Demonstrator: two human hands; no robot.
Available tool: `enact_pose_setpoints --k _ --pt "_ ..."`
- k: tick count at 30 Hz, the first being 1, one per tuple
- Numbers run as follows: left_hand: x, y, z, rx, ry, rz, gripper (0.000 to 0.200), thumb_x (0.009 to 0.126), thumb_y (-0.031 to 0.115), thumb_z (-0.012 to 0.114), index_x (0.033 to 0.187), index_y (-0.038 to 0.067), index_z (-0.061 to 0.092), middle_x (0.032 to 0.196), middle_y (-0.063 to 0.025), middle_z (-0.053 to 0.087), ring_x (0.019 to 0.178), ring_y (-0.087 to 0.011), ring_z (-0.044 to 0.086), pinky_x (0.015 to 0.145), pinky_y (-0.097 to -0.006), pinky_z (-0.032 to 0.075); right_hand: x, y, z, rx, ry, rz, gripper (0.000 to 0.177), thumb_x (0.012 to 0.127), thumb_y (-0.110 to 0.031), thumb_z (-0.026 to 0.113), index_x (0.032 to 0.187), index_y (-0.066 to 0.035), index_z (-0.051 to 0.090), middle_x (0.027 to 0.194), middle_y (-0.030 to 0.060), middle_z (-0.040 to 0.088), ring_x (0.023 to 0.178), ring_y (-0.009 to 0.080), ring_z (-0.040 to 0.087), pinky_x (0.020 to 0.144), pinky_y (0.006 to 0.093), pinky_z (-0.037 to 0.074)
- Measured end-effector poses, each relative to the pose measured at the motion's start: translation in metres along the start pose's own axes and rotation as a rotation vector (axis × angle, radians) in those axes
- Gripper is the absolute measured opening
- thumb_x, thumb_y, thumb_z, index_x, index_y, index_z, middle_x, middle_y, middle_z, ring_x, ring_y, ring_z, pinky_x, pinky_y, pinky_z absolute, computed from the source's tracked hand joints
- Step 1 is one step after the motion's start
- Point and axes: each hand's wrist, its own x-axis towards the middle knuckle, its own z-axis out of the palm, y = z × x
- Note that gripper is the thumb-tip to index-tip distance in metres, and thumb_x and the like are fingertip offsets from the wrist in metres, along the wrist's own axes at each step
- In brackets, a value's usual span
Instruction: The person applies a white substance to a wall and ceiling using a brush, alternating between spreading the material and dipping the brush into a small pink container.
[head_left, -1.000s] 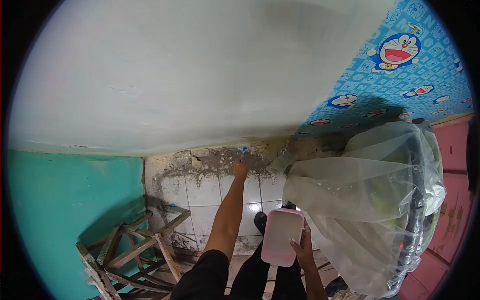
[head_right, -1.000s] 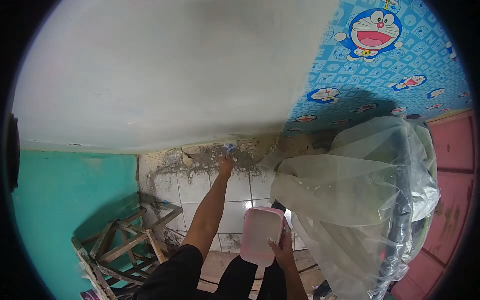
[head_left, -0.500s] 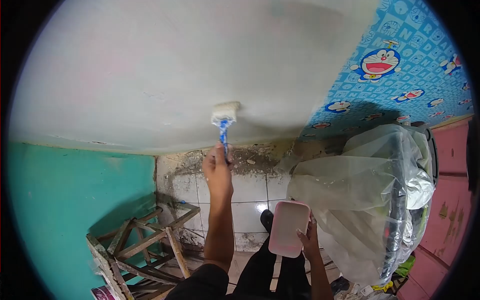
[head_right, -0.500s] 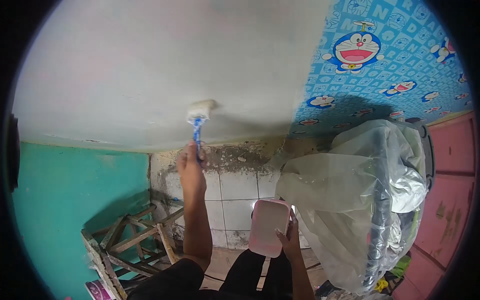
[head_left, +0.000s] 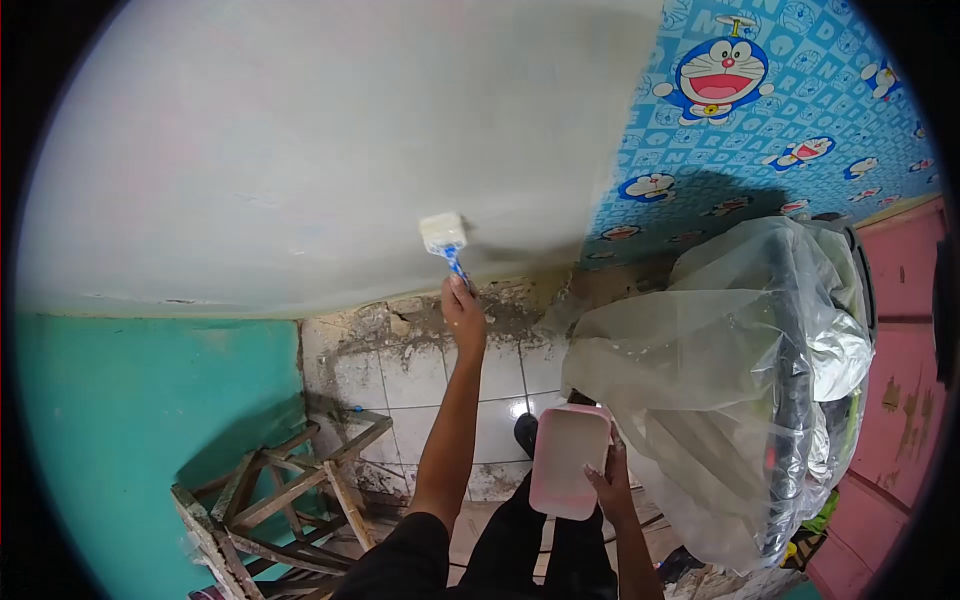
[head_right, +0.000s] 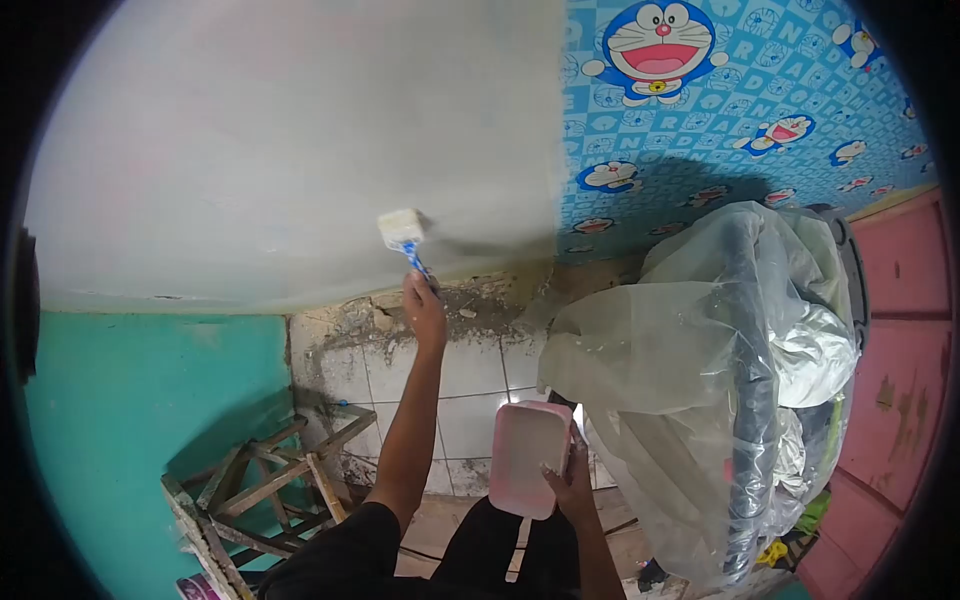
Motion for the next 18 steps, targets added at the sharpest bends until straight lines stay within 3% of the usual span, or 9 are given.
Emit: enact_pose_setpoints --k 6,10,12,15,17,18 --pt "-0.015 -0.169 0.031 0.307 0.019 0.027 0.036 0.105 0.032 0.042 0.09 0.001 0.053 0.069 -0.0088 0.047 0.064 -0.0239 0.046 0.061 -0.0388 0.039 0.001 0.014 -0.008 0.019 -0.013 0.024 0.086 0.085 0.001 0.063 0.154 -0.002 0.01 0.152 0.0194 0.028 0.142 0.0282 0.03 0.115 0.0425 0.026" --pt "-0.031 -0.241 0.037 0.459 -0.001 -0.052 0.033 0.103 0.028 0.044 0.091 -0.001 0.056 0.072 -0.017 0.055 0.067 -0.0346 0.052 0.064 -0.0436 0.042 0.006 0.013 -0.011 0.018 -0.002 0.066 0.086 0.085 0.002 0.063 0.154 -0.002 0.01 0.153 0.0181 0.027 0.143 0.0278 0.027 0.116 0.0422 0.024" --pt "-0.034 -0.262 0.036 0.496 -0.014 -0.114 0.034 0.102 0.028 0.045 0.093 -0.002 0.059 0.074 -0.019 0.059 0.069 -0.0364 0.056 0.064 -0.0441 0.043 0.009 0.011 -0.012 0.005 0.009 0.081 0.086 0.085 0.003 0.062 0.154 -0.001 0.01 0.153 0.0179 0.026 0.144 0.0278 0.026 0.117 0.0425 0.024" --pt "-0.03 -0.277 0.032 0.499 -0.075 -0.473 0.041 0.099 0.033 0.047 0.101 -0.005 0.062 0.09 -0.0241 0.066 0.083 -0.0388 0.063 0.069 -0.0465 0.046 0.012 0.008 -0.009 0.007 0.007 0.086 0.087 0.085 0.003 0.062 0.154 -0.001 0.009 0.153 0.0186 0.026 0.143 0.0277 0.026 0.117 0.0425 0.024" --pt "-0.017 -0.281 0.03 0.73 -0.209 -0.45 0.043 0.098 0.034 0.049 0.1 -0.006 0.063 0.089 -0.0248 0.065 0.083 -0.0384 0.063 0.069 -0.0464 0.046 0.012 0.016 -0.008 0.019 0.01 0.11 0.087 0.085 0.003 0.062 0.154 -0.001 0.008 0.153 0.0189 0.026 0.143 0.0276 0.027 0.117 0.0423 0.024" --pt "-0.009 -0.281 0.032 0.709 -0.235 -0.469 0.043 0.097 0.034 0.05 0.099 -0.007 0.063 0.089 -0.0247 0.065 0.083 -0.0381 0.063 0.069 -0.0464 0.046 0.012 0.018 -0.008 0.023 0.013 0.121 0.088 0.085 0.003 0.062 0.154 -0.001 0.008 0.153 0.019 0.026 0.143 0.0276 0.027 0.116 0.0422 0.024"
